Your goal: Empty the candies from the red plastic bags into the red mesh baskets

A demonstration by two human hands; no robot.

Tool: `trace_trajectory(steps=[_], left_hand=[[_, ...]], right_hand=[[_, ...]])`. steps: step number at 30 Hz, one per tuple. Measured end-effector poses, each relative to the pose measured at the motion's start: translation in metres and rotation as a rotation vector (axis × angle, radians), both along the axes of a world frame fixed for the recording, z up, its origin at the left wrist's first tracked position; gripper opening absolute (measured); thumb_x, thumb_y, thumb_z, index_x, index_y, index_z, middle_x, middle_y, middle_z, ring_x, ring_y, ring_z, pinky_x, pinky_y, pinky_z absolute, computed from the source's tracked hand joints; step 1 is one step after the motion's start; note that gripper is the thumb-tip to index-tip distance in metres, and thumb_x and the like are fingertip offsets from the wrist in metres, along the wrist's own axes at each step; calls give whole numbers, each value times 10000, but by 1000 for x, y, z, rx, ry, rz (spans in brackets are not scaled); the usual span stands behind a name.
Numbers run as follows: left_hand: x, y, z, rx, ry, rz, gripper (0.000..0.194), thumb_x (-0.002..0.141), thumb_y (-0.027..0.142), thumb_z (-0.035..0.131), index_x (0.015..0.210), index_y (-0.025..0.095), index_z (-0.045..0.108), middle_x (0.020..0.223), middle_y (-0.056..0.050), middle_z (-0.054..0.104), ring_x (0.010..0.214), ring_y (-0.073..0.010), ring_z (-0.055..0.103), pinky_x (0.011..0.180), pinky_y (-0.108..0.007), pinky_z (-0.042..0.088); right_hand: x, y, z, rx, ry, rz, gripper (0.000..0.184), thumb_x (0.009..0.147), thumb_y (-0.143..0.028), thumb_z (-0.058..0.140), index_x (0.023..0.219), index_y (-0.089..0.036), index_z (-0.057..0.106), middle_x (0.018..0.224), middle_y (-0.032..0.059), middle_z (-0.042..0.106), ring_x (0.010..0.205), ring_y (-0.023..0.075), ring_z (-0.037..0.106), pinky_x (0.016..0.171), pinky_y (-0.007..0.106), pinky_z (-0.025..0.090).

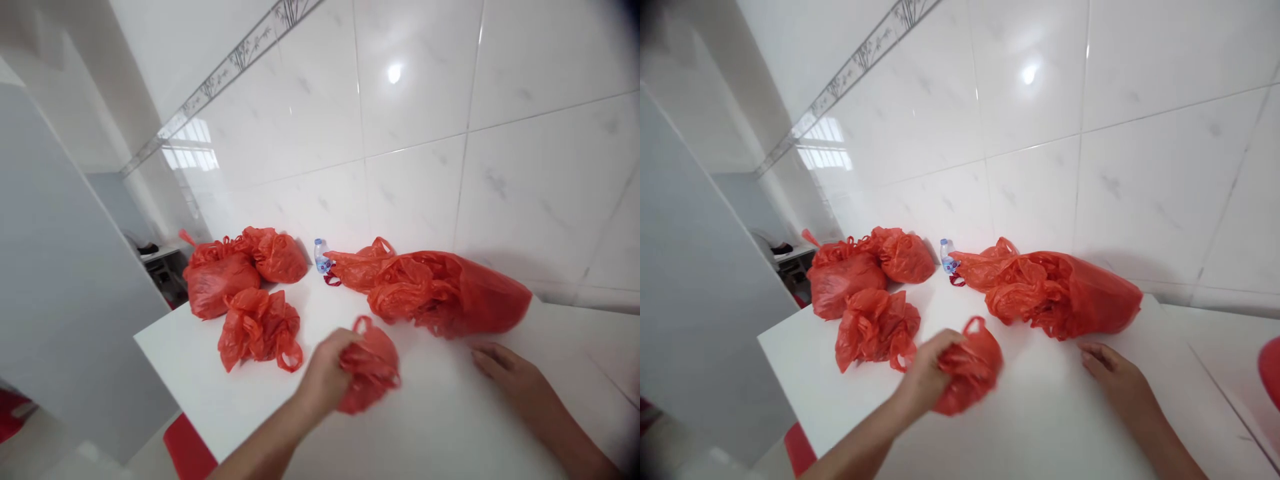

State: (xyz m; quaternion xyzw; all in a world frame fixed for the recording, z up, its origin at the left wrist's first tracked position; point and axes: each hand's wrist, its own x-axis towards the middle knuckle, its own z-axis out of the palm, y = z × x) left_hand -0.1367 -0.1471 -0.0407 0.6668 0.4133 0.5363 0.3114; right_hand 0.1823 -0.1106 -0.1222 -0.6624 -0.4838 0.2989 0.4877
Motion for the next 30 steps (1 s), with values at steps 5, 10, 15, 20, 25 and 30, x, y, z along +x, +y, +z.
trace_trajectory(steps=[5,10,15,20,25,30], left_hand=[[-111,22,69,495,258,601,437,652,57,485,1040,215,610,1016,-50,624,931,-220,596,867,-378,468],[-194,45,57,573,505,1022,415,725,211,557,1137,161,546,1220,-134,507,1211,-276,434,1015,-422,357],[-222,84,-8,59,895,758,550,728,538,558,1119,152,560,1267,-175,505,1232,-361,406,1015,-503,312],[-233,116,-17,10,943,658,553,731,597,519,1069,164,590,1173,-141,598,1169,-324,477,1003,-423,334],[-243,126,-24,-32,953,661,569,772,566,435,1105,118,547,1207,-191,574,1175,-348,485,996,-458,342],[-259,131,-20,-91,967,567,607,763,566,420,1141,103,523,1225,-213,568,1167,-366,504,980,-539,364]], right_hand=[[-1,0,-3,-9,-49,18,228,625,-474,595,781,-332,682,989,94,700,890,291,643,792,397,455],[-6,0,-8,-21,-96,13,252,649,-476,563,824,-325,665,1019,90,694,935,298,632,815,409,455],[-12,-1,-9,17,-112,-15,277,614,-457,578,810,-285,671,951,80,708,893,313,647,797,433,479],[-8,2,-12,6,-147,-27,294,635,-452,564,838,-270,674,973,77,704,913,299,640,807,413,476],[-15,0,-8,55,-154,-1,288,678,-398,538,871,-223,661,956,71,702,903,264,643,837,381,469],[-21,-2,-3,90,-176,3,250,736,-322,484,888,-202,642,943,52,690,886,214,638,823,341,467]])
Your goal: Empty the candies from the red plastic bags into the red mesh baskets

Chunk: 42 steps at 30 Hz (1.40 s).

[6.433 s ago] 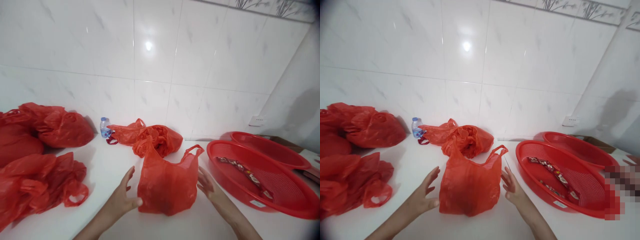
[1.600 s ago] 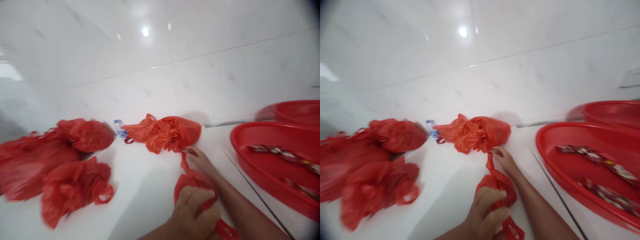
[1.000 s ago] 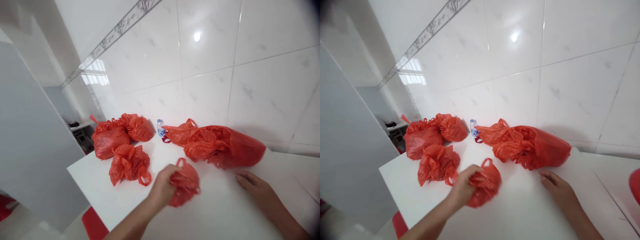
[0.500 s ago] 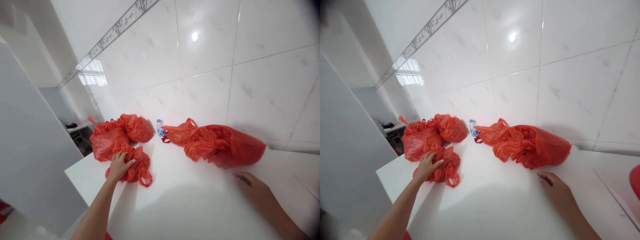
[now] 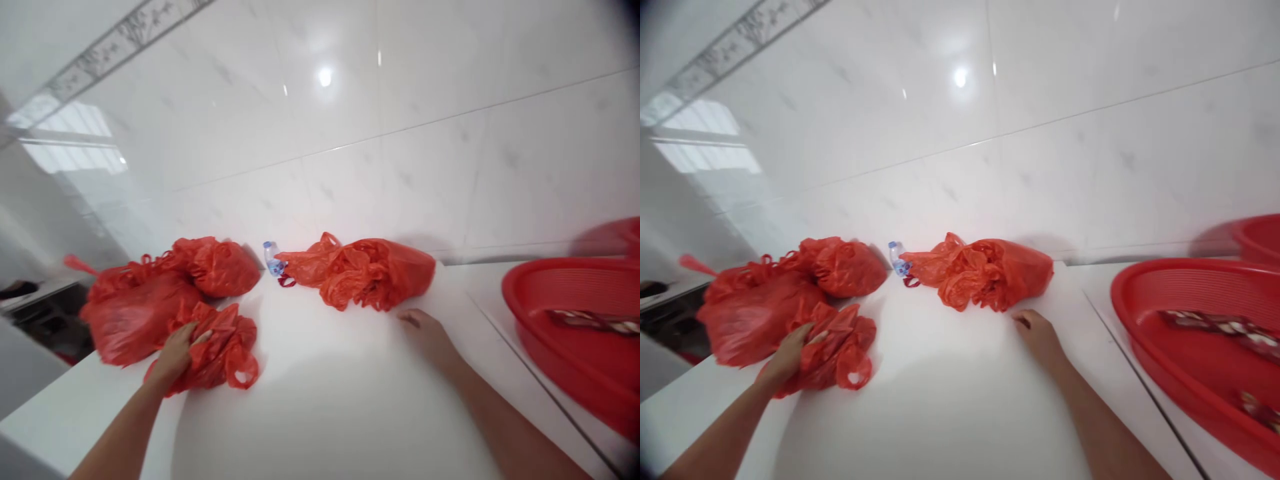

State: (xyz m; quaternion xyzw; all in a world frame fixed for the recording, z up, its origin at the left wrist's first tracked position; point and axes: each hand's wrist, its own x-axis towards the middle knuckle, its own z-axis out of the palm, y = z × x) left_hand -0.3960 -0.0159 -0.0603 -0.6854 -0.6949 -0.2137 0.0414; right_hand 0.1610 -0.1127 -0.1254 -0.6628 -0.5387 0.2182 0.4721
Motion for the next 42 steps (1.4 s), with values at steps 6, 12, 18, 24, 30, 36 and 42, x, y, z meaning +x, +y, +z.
trace_trajectory(steps=[6,12,18,24,30,36,42], left_hand=[[27,0,36,211,119,-48,503,694,577,553,1065,237,559,1276,-124,535,1234,-413,409,901,-734,302],[143,-17,66,482,79,-574,226,803,343,533,971,214,610,1131,-85,601,1060,-256,569,957,-429,440],[262,2,44,406,-70,-863,165,814,217,534,927,227,653,1039,-67,666,994,-219,605,916,-379,460],[342,23,16,426,-230,-769,414,720,188,625,1132,201,595,1177,-131,567,1128,-307,488,966,-484,375],[353,35,17,382,-565,-615,81,714,252,620,667,191,594,736,-40,571,811,-239,530,811,-411,414],[336,18,27,337,-1060,-535,278,826,437,499,768,178,579,762,-20,595,792,-182,551,766,-330,443],[336,-30,-5,54,-1460,-614,300,755,395,615,965,180,609,873,-48,664,825,-180,626,758,-334,495]], right_hand=[[1,2,-3,65,2,14,229,752,-257,455,877,-203,640,904,28,671,833,176,621,770,304,455],[1,5,-7,103,35,21,207,743,-225,469,852,-195,642,879,23,656,795,163,602,760,298,445],[4,8,-9,147,60,38,201,730,-214,483,836,-198,652,848,20,658,779,166,597,752,305,444],[6,8,-6,181,85,52,177,735,-201,480,801,-188,644,825,17,657,745,150,591,715,277,444],[6,9,-8,183,99,52,167,739,-194,468,784,-193,629,819,12,651,723,142,581,681,256,437],[4,6,-4,166,59,67,133,756,-226,485,761,-198,615,814,14,635,701,143,560,668,261,419],[-29,-16,15,190,-37,123,321,875,-422,406,705,-215,583,690,-12,597,638,139,532,642,259,381]])
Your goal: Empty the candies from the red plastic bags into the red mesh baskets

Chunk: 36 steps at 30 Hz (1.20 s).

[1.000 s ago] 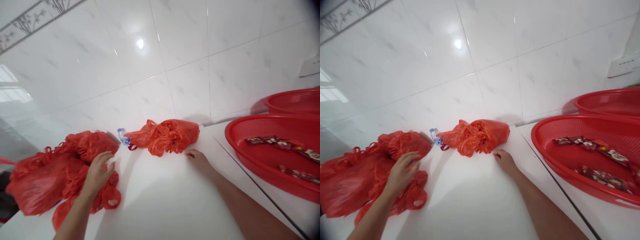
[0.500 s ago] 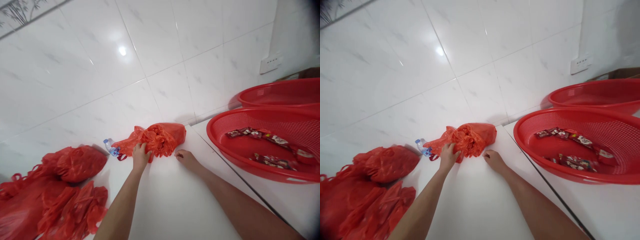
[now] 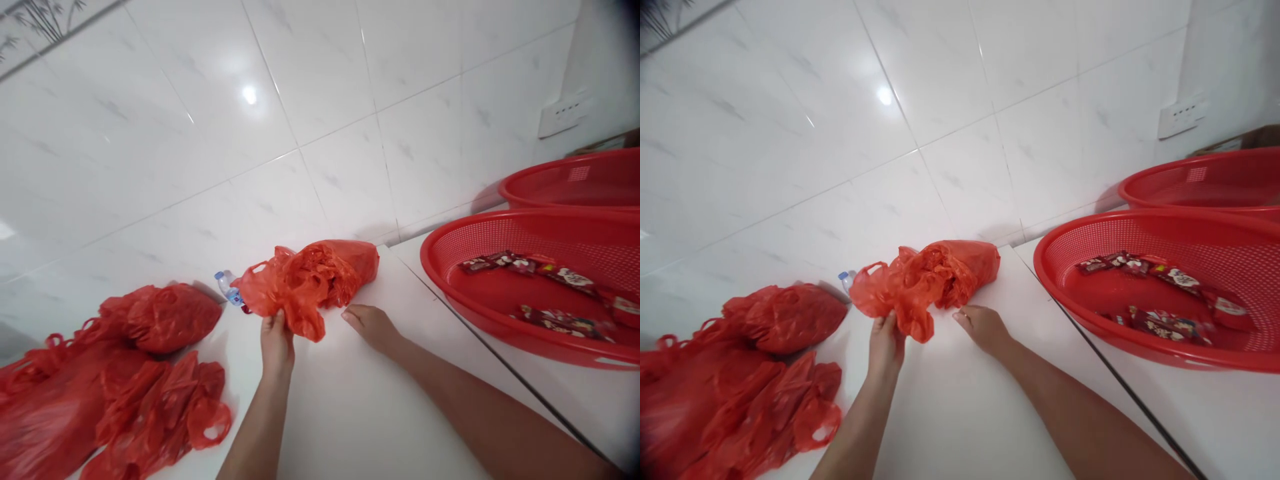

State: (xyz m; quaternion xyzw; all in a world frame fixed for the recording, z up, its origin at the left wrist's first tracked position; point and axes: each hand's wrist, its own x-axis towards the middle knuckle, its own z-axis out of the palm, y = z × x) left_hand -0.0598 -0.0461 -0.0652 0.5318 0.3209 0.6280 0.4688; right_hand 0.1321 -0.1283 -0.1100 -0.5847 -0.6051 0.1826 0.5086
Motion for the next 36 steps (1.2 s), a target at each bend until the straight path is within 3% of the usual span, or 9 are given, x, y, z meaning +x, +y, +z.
trace_trajectory(steps=[4,8,14,19,23,26,29,31,36], left_hand=[[7,-30,-31,-155,-56,-216,299,676,299,718,935,168,646,885,-77,687,804,-211,652,715,-348,525],[8,-41,-42,-317,-153,-417,355,630,193,765,965,203,648,941,-61,691,835,-200,652,722,-317,537],[-16,-15,-43,-337,-207,-196,262,639,190,714,881,211,617,891,-28,685,815,-167,651,760,-319,535],[-33,-6,-44,-288,-152,-2,176,747,283,613,914,235,583,934,-7,651,846,-135,627,755,-288,508],[-33,-11,-40,-109,33,145,400,802,352,598,1189,289,514,1204,-30,567,1094,-154,542,848,-262,457],[-28,-15,-41,-62,215,103,531,726,321,689,1218,244,506,1103,-55,610,986,-189,595,810,-293,470],[-24,-19,-46,-112,207,16,277,717,307,685,961,195,617,865,-26,653,741,-162,612,668,-265,473],[-22,-22,-48,-114,176,19,151,724,294,672,813,191,607,744,5,628,631,-131,569,590,-232,443],[-16,-30,-42,-127,66,-105,174,679,229,691,692,193,522,744,24,609,628,-110,551,578,-206,426]], right_hand=[[-29,-5,0,-62,159,87,267,850,-429,444,758,-213,570,663,-30,602,585,120,527,564,228,372],[-28,1,-7,-69,223,-57,106,721,-278,519,644,-204,518,581,-43,544,556,119,489,527,217,366],[22,10,-9,15,273,-365,148,728,-228,378,759,-204,521,726,18,597,676,166,518,590,257,391],[32,13,-11,36,258,-383,152,694,-211,388,736,-204,535,701,9,589,658,164,512,589,259,391],[25,12,-11,29,221,-344,151,694,-205,410,739,-211,554,706,3,605,663,161,532,616,264,412],[23,10,-8,29,195,-339,208,710,-226,446,873,-212,574,822,20,624,673,158,545,640,280,440],[18,2,-2,137,66,-515,381,739,-286,507,1106,-186,500,1016,87,575,738,183,551,663,321,468],[9,-6,3,251,-112,-570,338,778,-269,497,1102,-177,494,1012,107,557,814,211,551,716,347,473],[-23,-20,7,364,-544,-278,289,842,-136,397,1083,-183,551,999,103,600,972,235,541,875,387,438]])
